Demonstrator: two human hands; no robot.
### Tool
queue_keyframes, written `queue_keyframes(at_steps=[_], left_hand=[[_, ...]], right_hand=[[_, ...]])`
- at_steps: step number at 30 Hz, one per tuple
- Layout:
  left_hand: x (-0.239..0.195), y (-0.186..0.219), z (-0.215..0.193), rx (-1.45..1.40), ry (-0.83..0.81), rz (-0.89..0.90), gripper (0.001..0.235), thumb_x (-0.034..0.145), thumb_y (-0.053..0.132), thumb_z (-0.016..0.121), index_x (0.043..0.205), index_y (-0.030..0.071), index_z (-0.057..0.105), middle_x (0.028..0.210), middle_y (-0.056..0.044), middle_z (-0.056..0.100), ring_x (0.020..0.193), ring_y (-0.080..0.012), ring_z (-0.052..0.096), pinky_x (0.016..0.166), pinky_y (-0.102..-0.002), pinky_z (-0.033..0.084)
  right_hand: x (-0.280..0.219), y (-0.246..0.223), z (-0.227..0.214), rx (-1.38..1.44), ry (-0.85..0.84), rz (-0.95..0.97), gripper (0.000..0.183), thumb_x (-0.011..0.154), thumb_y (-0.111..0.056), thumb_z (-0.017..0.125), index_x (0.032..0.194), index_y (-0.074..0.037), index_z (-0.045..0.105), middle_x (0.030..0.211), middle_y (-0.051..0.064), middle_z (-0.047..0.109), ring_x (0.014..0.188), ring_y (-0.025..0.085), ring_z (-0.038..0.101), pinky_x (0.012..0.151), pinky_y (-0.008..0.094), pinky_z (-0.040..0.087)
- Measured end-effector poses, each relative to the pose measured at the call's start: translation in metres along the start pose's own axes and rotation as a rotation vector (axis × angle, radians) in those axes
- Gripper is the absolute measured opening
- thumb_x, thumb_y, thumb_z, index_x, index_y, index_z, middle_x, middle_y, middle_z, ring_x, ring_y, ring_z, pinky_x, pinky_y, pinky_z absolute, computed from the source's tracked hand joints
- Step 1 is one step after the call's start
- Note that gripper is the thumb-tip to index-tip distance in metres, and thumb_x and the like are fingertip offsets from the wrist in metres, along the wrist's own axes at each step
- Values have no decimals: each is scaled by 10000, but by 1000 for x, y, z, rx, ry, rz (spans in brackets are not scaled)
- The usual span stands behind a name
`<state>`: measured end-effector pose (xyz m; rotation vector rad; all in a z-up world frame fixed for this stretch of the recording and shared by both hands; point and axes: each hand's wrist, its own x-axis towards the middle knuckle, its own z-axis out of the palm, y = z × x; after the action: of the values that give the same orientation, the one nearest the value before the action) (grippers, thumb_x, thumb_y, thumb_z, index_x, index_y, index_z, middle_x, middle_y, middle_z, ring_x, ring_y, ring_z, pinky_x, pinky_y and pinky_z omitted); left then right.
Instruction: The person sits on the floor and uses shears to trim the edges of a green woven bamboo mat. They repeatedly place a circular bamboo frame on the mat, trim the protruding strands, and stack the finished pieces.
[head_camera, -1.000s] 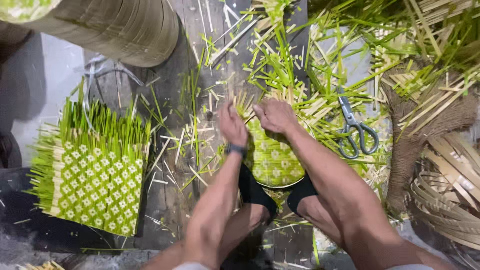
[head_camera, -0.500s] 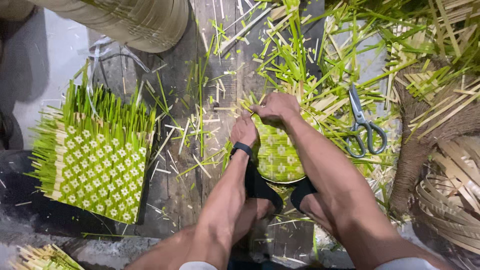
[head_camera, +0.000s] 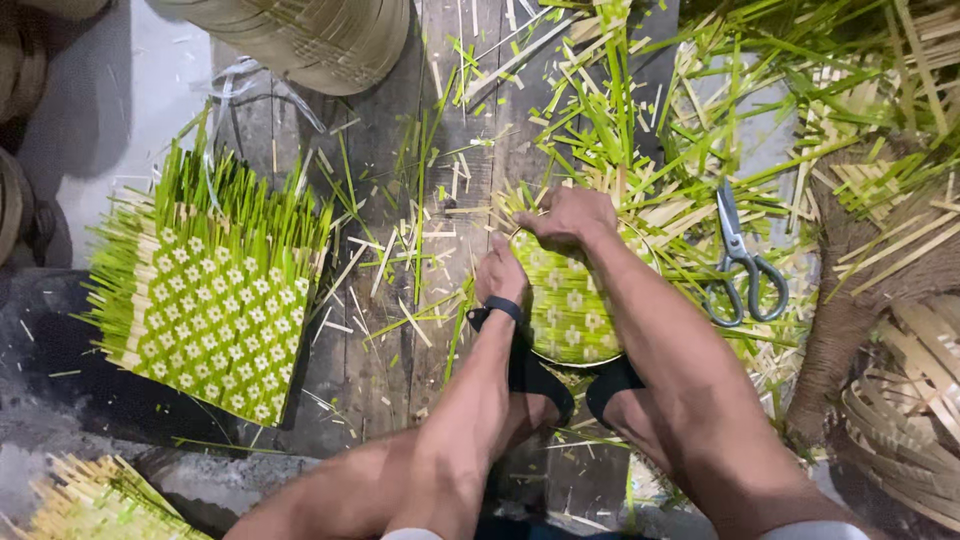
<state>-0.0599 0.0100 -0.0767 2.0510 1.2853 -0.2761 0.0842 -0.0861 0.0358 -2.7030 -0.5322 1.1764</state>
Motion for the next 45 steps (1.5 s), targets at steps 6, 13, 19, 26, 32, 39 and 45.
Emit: queue_keyframes(at_steps=[6,13,19,26,32,39,45], left_hand=[[15,-12,12,24,-87,-101,874,1004,651,218,1084,-42,744,1107,-327,686,1069,-503,650,945,-571,490],[53,-36,21,-188,215,175,591,986,502,488,994,-50,699,953,-272,723,929,-425,690,855,-527,505],[29,-55,-64,-677,137,358,423,988,410,605,921,2,694,743,-60,641,683,-211,577,668,-409,488],[15,-80,-82,-510,-95,345,441,1024,391,607,912,-28,687,780,-87,634,689,-182,546,651,-407,456],[20,-56,-24,-406,-152,308,622,985,487,558,1343,-20,607,1348,-220,650,1276,-302,600,1080,-383,439],[-19,-14,-25,-1275,-180,133,439,1032,404,539,1276,44,603,1329,-91,591,1259,-231,534,1120,-410,361],[-9,-32,-66,-1371,-513,99,388,991,418,605,1159,69,628,1110,-83,669,1034,-236,651,923,-443,549]], right_hand=[[19,12,25,24,-6,52,744,820,-800,566,1117,-146,758,1120,141,745,1059,330,707,903,462,553],[-45,96,10,536,816,-241,380,1055,-410,612,1100,-42,699,1092,175,647,1022,318,635,930,423,507],[-268,217,-82,-7,390,124,539,1081,-522,567,1102,-11,739,962,226,749,838,347,706,849,504,570],[-330,221,-8,183,255,161,527,1022,-505,551,1279,-67,693,1115,196,738,970,311,715,909,483,559],[-188,190,117,574,345,-81,572,1041,-509,555,1273,1,673,1107,197,719,959,289,667,879,458,526],[-131,153,125,849,674,158,591,1035,-550,505,1133,19,634,1056,191,704,983,320,669,913,491,553],[-161,188,113,994,627,-124,476,1045,-468,517,1178,-26,631,1077,169,694,990,285,674,925,444,566]])
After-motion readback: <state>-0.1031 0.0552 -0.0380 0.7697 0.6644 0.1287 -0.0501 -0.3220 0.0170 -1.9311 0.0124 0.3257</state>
